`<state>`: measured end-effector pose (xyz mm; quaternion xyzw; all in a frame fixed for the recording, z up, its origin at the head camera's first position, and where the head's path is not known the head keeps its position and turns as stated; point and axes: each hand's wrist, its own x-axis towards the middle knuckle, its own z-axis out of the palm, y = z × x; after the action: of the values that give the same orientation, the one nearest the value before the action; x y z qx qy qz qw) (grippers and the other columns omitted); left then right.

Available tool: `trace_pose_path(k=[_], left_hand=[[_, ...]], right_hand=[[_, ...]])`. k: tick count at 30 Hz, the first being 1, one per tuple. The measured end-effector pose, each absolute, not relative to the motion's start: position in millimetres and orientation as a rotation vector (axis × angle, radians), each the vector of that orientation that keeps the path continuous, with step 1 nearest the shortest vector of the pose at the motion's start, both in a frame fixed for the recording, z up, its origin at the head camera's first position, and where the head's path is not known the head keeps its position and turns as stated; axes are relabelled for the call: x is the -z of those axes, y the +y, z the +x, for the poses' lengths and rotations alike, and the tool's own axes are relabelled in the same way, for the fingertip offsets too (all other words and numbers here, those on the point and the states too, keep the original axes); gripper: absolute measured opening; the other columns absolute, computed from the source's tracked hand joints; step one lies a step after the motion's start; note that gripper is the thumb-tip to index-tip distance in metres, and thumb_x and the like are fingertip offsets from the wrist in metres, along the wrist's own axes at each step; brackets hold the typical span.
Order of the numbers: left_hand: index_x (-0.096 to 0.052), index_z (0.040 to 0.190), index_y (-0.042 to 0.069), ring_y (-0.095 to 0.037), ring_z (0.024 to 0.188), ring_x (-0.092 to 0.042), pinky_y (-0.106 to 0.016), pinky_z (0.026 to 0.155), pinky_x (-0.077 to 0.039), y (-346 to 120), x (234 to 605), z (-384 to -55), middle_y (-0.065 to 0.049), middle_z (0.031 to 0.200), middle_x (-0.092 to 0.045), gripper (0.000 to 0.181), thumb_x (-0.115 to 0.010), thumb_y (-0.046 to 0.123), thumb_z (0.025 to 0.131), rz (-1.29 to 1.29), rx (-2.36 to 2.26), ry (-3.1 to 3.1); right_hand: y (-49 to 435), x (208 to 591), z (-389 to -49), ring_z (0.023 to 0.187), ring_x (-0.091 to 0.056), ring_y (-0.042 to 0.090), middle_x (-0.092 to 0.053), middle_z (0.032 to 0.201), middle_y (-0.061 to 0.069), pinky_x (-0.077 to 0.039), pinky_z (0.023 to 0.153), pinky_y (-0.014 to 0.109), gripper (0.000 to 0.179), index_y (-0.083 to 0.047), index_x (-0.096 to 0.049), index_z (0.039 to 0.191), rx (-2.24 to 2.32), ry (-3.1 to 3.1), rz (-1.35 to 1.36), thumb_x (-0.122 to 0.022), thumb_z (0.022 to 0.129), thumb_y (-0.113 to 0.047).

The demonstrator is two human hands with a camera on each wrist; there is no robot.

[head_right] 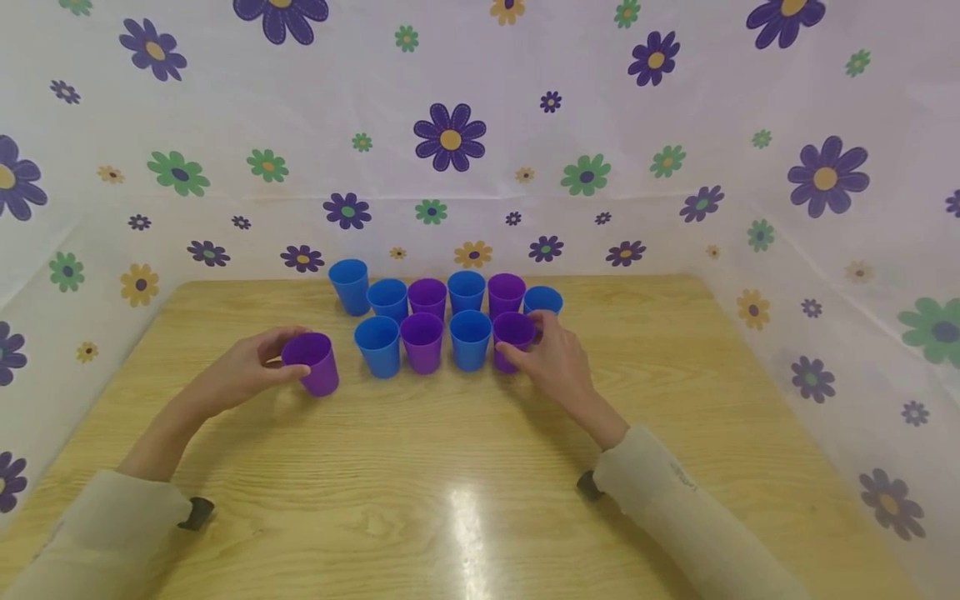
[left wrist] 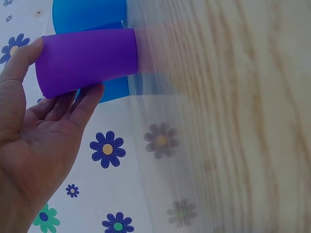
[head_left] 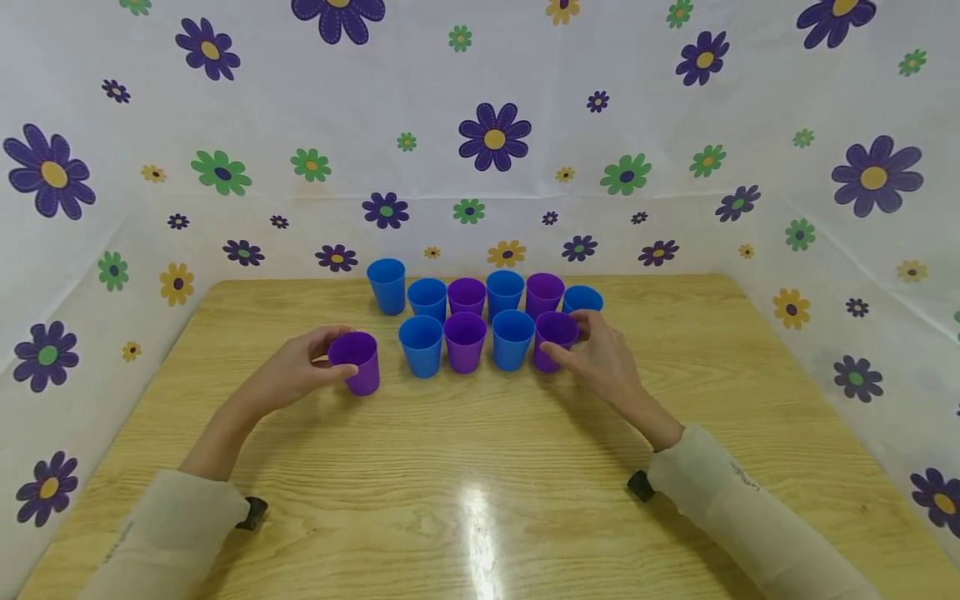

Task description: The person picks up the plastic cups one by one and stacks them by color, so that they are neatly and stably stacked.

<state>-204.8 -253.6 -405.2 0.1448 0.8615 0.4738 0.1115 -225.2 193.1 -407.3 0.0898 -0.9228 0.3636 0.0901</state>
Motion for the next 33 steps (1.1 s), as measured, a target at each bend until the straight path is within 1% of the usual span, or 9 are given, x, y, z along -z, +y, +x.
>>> trace_pose_path(k=[6,12,17,19,24,29,33], left_hand=[[-0.041,0.152,-0.003,-0.041,0.136,-0.051,-0.044,0.106,-0.049,-254.7,406.9,-205.1,-0.023,0.147,-0.053,0.067,-0.072,0.025,0.099,0.431,-1.403,2.523],[-0.042,0.152,-0.003,-0.041,0.136,-0.052,-0.041,0.105,-0.051,-255.6,408.1,-205.2,-0.023,0.146,-0.053,0.066,-0.072,0.025,0.100,0.434,-1.401,2.532],[-0.041,0.152,-0.004,-0.042,0.137,-0.051,-0.045,0.106,-0.049,-256.1,409.0,-205.2,-0.024,0.147,-0.052,0.068,-0.072,0.026,0.100,0.430,-1.398,2.531],[-0.040,0.152,-0.004,-0.042,0.137,-0.051,-0.044,0.106,-0.050,-255.9,409.0,-205.3,-0.024,0.147,-0.052,0.068,-0.072,0.026,0.100,0.430,-1.398,2.529],[-0.041,0.152,-0.004,-0.041,0.135,-0.052,-0.041,0.104,-0.051,-255.6,409.4,-206.0,-0.023,0.146,-0.054,0.067,-0.072,0.025,0.100,0.440,-1.400,2.531],[-0.042,0.151,-0.004,-0.040,0.135,-0.052,-0.045,0.106,-0.049,-255.9,409.8,-206.0,-0.023,0.145,-0.055,0.067,-0.073,0.026,0.099,0.441,-1.387,2.545],[-0.042,0.151,-0.004,-0.041,0.136,-0.051,-0.049,0.107,-0.048,-255.5,408.7,-205.8,-0.023,0.145,-0.054,0.068,-0.072,0.027,0.099,0.443,-1.385,2.548]], right_hand=[[196.8,404.7,-220.2,0.115,-0.065,0.041,-0.067,0.126,0.029,-0.054,0.095,0.053,0.068,0.007,-0.052,0.136,-1.130,-2.722,0.262,-0.084,0.088,-0.029],[204.3,402.0,-215.0,0.113,-0.064,0.041,-0.066,0.126,0.028,-0.055,0.092,0.053,0.068,0.007,-0.052,0.140,-1.109,-2.705,0.292,-0.082,0.090,-0.027],[207.5,396.6,-209.0,0.109,-0.064,0.039,-0.067,0.122,0.027,-0.058,0.084,0.048,0.069,0.009,-0.051,0.143,-1.095,-2.708,0.318,-0.080,0.092,-0.026],[208.4,394.4,-206.9,0.107,-0.065,0.038,-0.067,0.120,0.027,-0.058,0.081,0.045,0.067,0.010,-0.050,0.142,-1.104,-2.705,0.329,-0.080,0.093,-0.024],[209.1,388.2,-202.2,0.103,-0.065,0.036,-0.068,0.116,0.025,-0.057,0.078,0.039,0.062,0.010,-0.053,0.138,-1.120,-2.697,0.365,-0.080,0.092,-0.020],[207.0,381.3,-196.5,0.099,-0.066,0.034,-0.068,0.113,0.023,-0.058,0.079,0.037,0.057,0.008,-0.055,0.133,-1.127,-2.719,0.401,-0.081,0.089,-0.017],[202.9,376.1,-191.2,0.097,-0.067,0.034,-0.069,0.112,0.021,-0.060,0.081,0.041,0.054,0.006,-0.057,0.130,-1.143,-2.731,0.451,-0.082,0.087,-0.015]])
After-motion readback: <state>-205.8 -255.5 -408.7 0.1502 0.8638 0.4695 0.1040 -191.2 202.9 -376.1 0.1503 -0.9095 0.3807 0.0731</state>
